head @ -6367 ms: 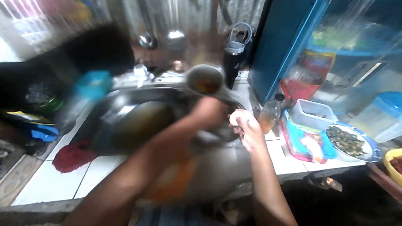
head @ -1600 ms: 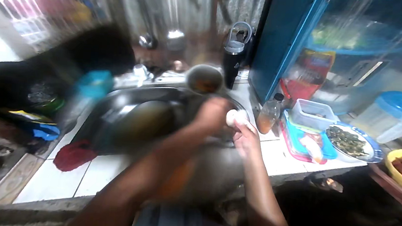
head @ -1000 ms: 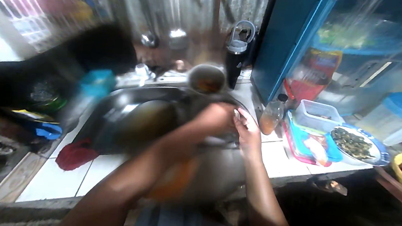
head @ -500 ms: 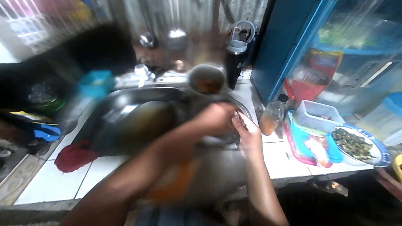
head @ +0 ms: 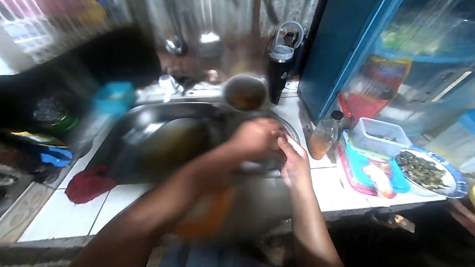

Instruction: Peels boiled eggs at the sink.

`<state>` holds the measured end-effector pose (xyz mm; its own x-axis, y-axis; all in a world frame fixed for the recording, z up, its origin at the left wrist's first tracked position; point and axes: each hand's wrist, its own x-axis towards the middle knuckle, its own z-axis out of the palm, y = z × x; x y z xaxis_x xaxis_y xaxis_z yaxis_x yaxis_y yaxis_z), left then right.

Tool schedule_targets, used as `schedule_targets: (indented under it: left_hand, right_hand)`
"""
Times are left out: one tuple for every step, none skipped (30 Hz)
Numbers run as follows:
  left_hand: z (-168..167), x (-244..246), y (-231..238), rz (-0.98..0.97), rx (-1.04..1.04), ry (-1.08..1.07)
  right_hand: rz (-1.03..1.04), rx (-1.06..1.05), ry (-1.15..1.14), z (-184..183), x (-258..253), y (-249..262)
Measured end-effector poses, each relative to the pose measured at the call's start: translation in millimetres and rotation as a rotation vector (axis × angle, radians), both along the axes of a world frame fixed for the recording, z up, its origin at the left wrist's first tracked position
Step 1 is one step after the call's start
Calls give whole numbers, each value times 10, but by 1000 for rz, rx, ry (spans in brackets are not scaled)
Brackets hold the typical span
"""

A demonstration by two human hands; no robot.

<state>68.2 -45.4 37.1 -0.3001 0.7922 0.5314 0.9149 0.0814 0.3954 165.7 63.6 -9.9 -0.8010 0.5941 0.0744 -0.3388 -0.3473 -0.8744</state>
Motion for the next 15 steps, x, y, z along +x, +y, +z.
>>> schedule_targets:
  left_hand:
    - [14,-6,-12,3,-26,-68]
    - [23,-21,-25,-3,-48,-151]
    - [18,-45,-33,-17,-56,-227]
    - [12,-68,-41,-30,-57,-279]
    - [1,-81,-48,-41,-48,-300]
    - [-6,-81,-52,-46,-25,-300]
    - [-9,-77,-57,-51,-5,-305]
    - [-11,-75,-61,-53,8,-318]
    - [-14,-74,-62,-50,16,-334]
    - [-16,-71,-62,-49,26,-349]
    - [-16,-64,-60,-49,39,-360]
    - [-14,-55,-57,-49,47,-369]
    - [-14,-46,-52,-48,48,-373]
    - [-17,-39,-46,-42,44,-367]
    - [-22,-31,-36,-36,46,-355]
  right_hand:
    - [-2,-31,14,18,0,-4]
    - [0,-67,32,29,-1,-1]
    - [7,-96,45,33,-3,11]
    - [20,-113,46,35,-7,27]
    - [31,-110,28,38,-8,38]
    - [34,-104,4,41,-10,41]
    - [29,-99,-19,44,-14,35]
    - [22,-113,-39,47,-21,25]
    - [19,-141,-58,59,-30,15]
    - [12,-178,-77,77,-42,6]
    - [-2,-220,-94,105,-56,-5]
    - [-7,-252,-108,130,-67,-13]
    - [1,-271,-113,144,-77,-14]
    - [10,-278,-111,143,-88,-12]
    - [11,-280,-109,132,-103,-13]
